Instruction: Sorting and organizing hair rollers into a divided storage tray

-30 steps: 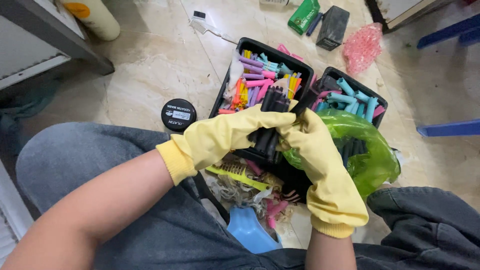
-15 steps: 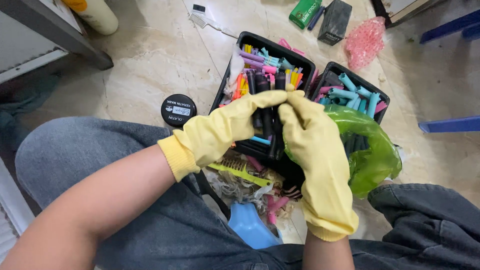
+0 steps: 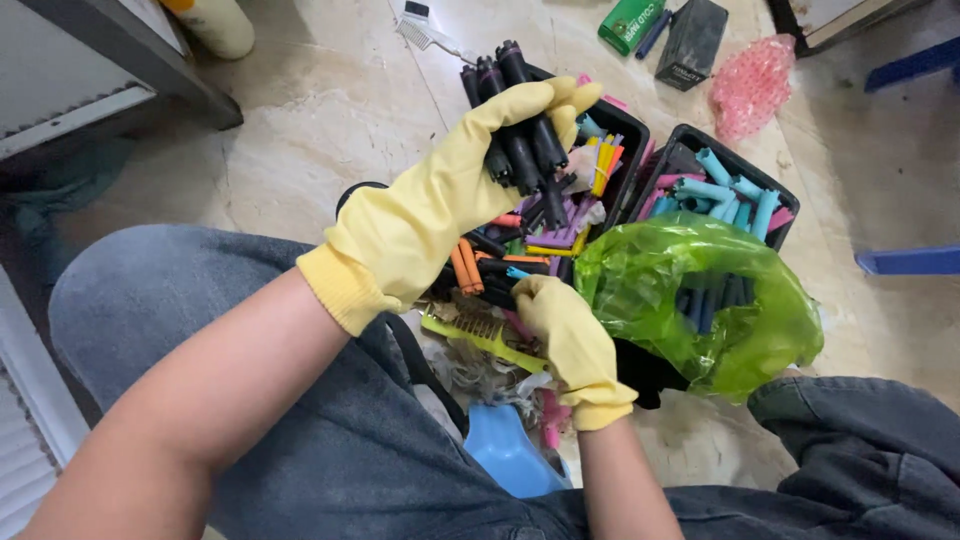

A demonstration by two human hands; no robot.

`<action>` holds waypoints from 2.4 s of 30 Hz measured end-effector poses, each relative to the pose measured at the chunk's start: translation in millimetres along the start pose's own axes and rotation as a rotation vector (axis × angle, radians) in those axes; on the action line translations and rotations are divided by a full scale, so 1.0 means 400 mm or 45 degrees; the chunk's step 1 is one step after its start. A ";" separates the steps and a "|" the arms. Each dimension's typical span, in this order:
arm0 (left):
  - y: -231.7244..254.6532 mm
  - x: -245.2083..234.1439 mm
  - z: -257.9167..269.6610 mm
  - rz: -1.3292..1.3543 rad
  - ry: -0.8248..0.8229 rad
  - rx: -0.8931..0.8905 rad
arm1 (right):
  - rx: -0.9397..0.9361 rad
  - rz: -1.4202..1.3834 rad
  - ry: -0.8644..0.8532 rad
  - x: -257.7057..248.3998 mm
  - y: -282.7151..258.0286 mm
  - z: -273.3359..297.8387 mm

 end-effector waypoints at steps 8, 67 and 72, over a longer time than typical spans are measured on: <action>-0.021 0.033 0.014 0.019 -0.105 -0.123 | -0.047 0.470 0.158 0.047 0.114 -0.220; -0.173 -0.083 0.057 -0.321 0.252 -0.289 | -0.874 -0.124 0.970 -0.256 -0.129 0.235; -0.143 -0.042 0.049 -0.386 0.270 -0.072 | -1.143 0.001 0.839 -0.226 -0.193 0.267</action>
Point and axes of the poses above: each hand's wrist, its own z-axis away from the middle knuckle, its own x-axis out of the palm, y = z × x, the point moved 9 cm from there along -z, towards the middle knuckle, and after that the axes turned 10 degrees about -y, right-handed, at the moved point
